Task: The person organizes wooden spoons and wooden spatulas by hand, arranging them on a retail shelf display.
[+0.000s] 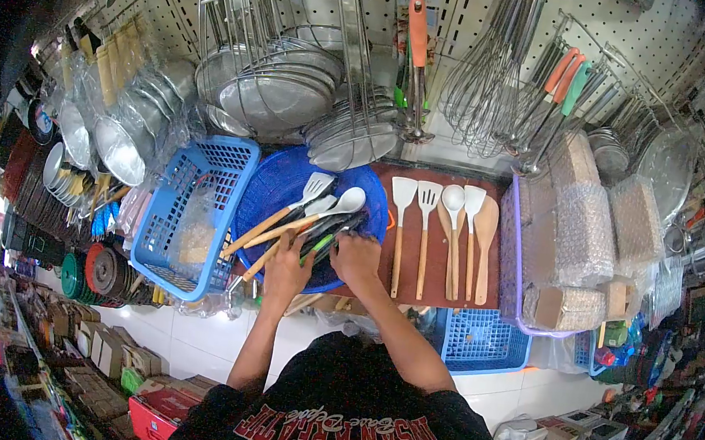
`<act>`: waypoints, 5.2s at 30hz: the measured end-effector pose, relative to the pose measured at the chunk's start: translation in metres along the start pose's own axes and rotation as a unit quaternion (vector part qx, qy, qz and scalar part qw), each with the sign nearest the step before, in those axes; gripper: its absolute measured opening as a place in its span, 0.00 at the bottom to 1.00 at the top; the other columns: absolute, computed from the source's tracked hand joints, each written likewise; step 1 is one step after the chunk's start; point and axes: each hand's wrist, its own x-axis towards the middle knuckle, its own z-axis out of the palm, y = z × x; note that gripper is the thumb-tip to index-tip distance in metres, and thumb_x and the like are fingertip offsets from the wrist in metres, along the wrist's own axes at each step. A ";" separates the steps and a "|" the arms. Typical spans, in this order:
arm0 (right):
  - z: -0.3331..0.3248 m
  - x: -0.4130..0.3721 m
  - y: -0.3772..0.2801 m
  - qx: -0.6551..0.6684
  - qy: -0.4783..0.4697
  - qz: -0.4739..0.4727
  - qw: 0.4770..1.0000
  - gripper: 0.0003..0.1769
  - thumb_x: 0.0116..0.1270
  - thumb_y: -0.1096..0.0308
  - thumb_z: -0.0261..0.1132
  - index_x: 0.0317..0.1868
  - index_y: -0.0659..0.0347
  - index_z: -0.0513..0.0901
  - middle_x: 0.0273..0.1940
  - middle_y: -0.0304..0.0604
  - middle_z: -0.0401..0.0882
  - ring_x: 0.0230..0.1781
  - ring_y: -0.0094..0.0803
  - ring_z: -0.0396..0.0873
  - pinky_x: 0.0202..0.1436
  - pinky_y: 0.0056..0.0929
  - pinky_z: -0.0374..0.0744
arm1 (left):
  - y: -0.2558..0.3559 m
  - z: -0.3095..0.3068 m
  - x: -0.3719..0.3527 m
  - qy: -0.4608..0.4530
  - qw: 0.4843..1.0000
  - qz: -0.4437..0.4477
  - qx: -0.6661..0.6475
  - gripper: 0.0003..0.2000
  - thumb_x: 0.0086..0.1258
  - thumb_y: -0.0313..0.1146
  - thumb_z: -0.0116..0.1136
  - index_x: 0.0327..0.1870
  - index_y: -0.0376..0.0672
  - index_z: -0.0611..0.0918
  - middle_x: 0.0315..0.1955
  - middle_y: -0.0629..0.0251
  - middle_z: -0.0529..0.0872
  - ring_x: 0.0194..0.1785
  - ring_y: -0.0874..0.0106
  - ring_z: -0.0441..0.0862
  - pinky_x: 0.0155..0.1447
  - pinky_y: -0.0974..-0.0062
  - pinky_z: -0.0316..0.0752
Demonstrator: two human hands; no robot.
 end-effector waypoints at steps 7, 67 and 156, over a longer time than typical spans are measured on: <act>-0.009 0.000 -0.003 0.014 -0.003 -0.011 1.000 0.10 0.57 0.60 0.66 0.35 0.56 0.84 0.35 0.44 0.85 0.36 0.39 0.85 0.43 0.40 0.79 | -0.003 0.002 0.000 -0.026 1.000 0.001 -0.006 0.21 0.63 0.38 0.62 0.55 0.37 0.79 0.58 0.45 0.75 0.53 0.48 0.79 0.51 0.56 0.78; -0.020 -0.002 -0.002 0.230 0.132 -0.063 0.962 0.08 0.63 0.64 0.65 0.40 0.56 0.83 0.36 0.44 0.85 0.34 0.40 0.84 0.37 0.34 0.81 | -0.025 0.025 0.023 -0.048 0.958 0.029 -0.281 0.21 0.66 0.31 0.60 0.60 0.35 0.76 0.56 0.45 0.77 0.60 0.53 0.75 0.62 0.64 0.70; -0.017 0.012 0.010 0.407 -0.100 -0.063 0.906 0.19 0.71 0.49 0.58 0.54 0.51 0.81 0.42 0.45 0.84 0.42 0.36 0.83 0.45 0.31 0.77 | 0.031 -0.009 -0.022 -0.212 0.727 -0.174 -0.630 0.37 0.75 0.27 0.50 0.78 0.52 0.42 0.41 0.61 0.81 0.40 0.76 0.79 0.45 0.76 0.76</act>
